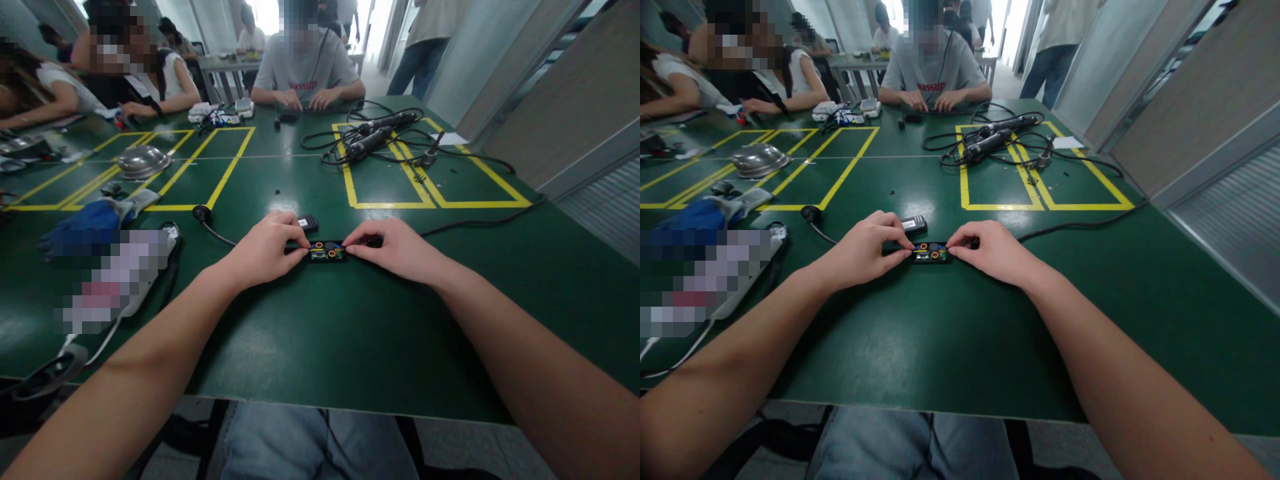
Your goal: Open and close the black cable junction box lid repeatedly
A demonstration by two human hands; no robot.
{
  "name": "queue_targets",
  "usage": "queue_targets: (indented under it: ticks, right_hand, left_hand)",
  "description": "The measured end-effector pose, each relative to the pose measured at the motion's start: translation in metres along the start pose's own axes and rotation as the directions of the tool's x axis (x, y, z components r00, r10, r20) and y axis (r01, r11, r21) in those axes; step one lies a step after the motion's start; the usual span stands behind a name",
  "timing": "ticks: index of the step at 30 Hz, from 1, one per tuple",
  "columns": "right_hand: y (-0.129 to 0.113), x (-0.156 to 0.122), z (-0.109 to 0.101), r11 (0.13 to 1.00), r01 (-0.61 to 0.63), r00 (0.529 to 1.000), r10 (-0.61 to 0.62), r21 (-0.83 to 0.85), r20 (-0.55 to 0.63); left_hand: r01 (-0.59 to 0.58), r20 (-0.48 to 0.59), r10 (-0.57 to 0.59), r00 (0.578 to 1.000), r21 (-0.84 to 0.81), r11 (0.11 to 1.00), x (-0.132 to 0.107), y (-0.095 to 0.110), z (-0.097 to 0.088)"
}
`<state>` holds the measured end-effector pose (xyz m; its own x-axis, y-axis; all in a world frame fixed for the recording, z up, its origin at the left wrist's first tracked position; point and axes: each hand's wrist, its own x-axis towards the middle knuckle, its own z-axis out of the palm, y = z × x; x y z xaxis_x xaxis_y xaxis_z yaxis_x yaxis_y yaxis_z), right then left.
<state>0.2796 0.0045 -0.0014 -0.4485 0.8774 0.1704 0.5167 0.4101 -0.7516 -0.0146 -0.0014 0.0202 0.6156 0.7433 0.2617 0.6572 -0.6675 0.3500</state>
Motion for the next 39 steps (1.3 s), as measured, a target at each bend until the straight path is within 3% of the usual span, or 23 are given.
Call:
queue_targets:
  ticks: [5, 10, 23, 39]
  right_hand:
    - [-0.0011, 0.0001, -0.0004, 1.0, -0.002, 1.0, 0.002, 0.006, -0.005]
    - [0.0015, 0.0001, 0.0012, 1.0, 0.01, 1.0, -0.01, -0.003, -0.026]
    - [0.0023, 0.0031, 0.0006, 1.0, 0.025, 1.0, -0.025, -0.003, 0.004]
    - [-0.0014, 0.0008, 0.004, 0.999, 0.001, 1.0, -0.002, -0.034, -0.019]
  left_hand:
    - [0.012, -0.001, -0.012, 1.0, 0.012, 1.0, 0.0, 0.0013, 0.0014]
    - [0.005, -0.069, -0.002, 0.998, 0.041, 0.999, -0.0005, 0.0011, 0.0014]
    - [-0.056, -0.049, 0.059, 0.997, 0.048, 0.997, -0.0001, 0.002, -0.0001]
    - [-0.051, -0.064, 0.053, 0.997, 0.025, 0.998, 0.0009, 0.005, 0.0022]
